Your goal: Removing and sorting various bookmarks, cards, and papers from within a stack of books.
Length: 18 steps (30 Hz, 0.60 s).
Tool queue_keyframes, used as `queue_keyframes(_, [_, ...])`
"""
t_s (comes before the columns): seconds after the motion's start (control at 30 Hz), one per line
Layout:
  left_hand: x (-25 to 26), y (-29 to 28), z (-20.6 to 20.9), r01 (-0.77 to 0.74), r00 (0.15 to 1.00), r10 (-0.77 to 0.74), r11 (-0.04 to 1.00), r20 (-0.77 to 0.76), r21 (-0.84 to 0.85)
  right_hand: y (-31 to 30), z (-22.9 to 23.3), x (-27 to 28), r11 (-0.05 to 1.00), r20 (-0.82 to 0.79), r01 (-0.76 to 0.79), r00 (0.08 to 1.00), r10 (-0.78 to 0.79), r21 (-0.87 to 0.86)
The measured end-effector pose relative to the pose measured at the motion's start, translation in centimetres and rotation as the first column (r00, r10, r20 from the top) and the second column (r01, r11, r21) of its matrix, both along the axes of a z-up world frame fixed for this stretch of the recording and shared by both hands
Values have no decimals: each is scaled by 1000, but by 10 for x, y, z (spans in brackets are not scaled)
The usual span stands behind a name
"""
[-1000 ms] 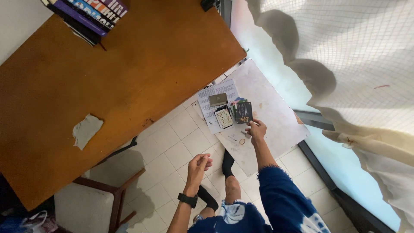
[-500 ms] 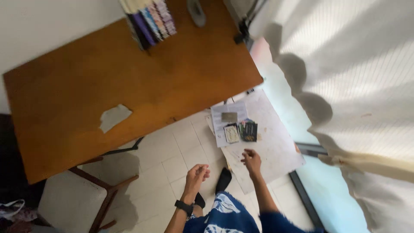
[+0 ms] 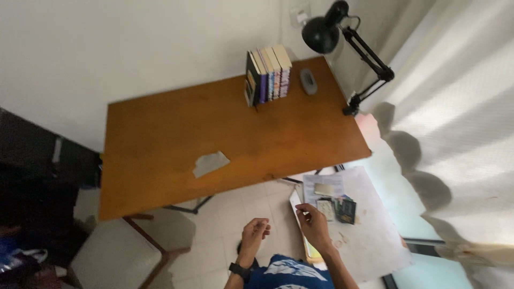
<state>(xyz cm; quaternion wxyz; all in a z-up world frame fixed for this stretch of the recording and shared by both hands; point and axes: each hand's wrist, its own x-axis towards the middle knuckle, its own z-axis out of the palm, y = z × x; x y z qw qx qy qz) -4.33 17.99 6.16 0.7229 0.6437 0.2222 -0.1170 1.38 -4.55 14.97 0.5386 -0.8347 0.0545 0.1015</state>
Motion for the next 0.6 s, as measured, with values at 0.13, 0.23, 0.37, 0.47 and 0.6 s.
queue_keyframes(0.13, [18,48,29,46,996,-48,999,74,28,57,32,11,997,105,23,994,-15,-78])
queue_keyframes(0.23, [33,87,32,68,986,-70,998,152,14,100,39,17,996,232,32,973,-12,-81])
queue_keyframes(0.37, [50,130,33,46,986,-39,998,164,-39,151,59,23,994,127,47,991,-35,-98])
queue_keyframes(0.47, [65,152,47,54,990,-49,998,136,-38,176,63,30,994,75,50,996,-43,-95])
queue_keyframes(0.6, [85,172,46,81,989,-76,996,127,-35,195,57,36,992,72,84,994,-77,-97])
